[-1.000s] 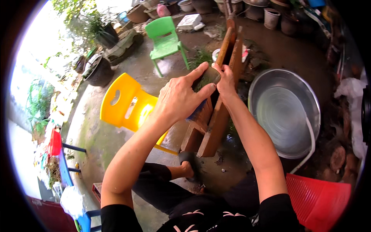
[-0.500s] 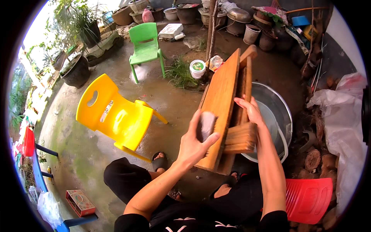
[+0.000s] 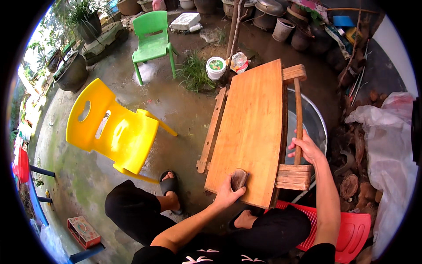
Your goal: The person picks up a wooden bench and places it over a large metal basin, then uses a blue brush to scrub the underside and legs. The person then scrubs the top surface of the bench with a small brush and soapy water, wiping the surface by hand and rinsing it.
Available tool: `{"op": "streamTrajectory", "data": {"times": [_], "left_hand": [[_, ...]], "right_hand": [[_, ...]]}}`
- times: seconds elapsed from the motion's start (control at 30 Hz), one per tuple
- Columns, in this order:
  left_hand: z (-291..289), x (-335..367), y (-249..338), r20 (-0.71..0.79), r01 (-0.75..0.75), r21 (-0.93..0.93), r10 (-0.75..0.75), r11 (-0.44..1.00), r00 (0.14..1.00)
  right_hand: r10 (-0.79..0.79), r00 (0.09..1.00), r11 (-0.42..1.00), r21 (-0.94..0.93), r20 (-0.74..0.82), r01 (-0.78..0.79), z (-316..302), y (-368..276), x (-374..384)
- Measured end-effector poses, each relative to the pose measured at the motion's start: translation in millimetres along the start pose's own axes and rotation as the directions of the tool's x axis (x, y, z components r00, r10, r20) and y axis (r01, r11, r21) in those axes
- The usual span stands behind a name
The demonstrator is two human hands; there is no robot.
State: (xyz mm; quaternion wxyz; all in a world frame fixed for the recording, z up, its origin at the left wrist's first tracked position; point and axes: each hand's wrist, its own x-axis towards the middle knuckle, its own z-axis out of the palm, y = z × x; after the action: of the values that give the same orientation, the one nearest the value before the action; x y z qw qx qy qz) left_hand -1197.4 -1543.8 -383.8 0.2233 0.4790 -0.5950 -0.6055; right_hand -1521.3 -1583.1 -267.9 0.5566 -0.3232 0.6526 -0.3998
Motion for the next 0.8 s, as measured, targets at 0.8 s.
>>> {"op": "streamTrajectory", "data": {"times": [0.8], "left_hand": [[-13, 79, -53, 0.089, -0.239, 0.480, 0.224, 0.844, 0.971]], "right_hand": [[0.057, 0.965, 0.977, -0.183, -0.255, -0.106, 23, 93, 133]]}}
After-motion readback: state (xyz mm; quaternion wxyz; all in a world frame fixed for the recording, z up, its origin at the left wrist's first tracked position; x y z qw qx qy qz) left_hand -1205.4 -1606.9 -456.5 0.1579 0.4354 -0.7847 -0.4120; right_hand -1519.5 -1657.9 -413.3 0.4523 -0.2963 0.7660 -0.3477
